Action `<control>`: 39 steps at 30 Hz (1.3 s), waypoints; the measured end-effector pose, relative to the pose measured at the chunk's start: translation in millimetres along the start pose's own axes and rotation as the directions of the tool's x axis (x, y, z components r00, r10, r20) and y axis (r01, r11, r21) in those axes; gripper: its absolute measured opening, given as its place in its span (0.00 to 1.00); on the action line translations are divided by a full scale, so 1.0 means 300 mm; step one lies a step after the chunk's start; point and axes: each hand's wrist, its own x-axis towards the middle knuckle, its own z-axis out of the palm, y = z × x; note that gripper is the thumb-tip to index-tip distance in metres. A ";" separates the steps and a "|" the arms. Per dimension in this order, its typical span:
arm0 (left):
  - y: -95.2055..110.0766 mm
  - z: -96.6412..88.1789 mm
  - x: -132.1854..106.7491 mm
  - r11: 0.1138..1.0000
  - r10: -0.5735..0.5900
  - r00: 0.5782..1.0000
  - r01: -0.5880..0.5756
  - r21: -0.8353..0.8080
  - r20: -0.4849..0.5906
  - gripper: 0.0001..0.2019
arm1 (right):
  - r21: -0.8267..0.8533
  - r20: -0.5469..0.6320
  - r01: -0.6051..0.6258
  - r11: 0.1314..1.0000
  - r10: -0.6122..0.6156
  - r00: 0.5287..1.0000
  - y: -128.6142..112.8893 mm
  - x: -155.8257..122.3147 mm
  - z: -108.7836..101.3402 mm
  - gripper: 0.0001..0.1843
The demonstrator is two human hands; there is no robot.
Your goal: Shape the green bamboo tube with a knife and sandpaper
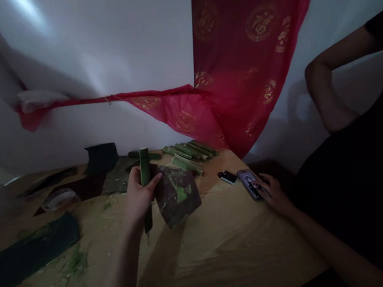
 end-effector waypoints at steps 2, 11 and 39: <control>-0.003 0.000 0.002 1.000 -0.005 1.000 0.005 0.002 -0.005 0.21 | -0.023 0.006 0.017 1.000 -0.017 1.000 -0.005 0.000 -0.001 0.22; 0.001 0.002 -0.006 0.999 -0.032 0.999 0.032 -0.011 -0.006 0.20 | -0.021 0.075 0.036 0.999 -0.034 0.997 -0.036 0.038 -0.002 0.23; -0.014 -0.010 0.005 1.000 -0.026 1.000 0.026 -0.012 -0.012 0.21 | -0.110 -0.011 -0.027 0.994 0.026 1.000 0.005 -0.007 -0.027 0.25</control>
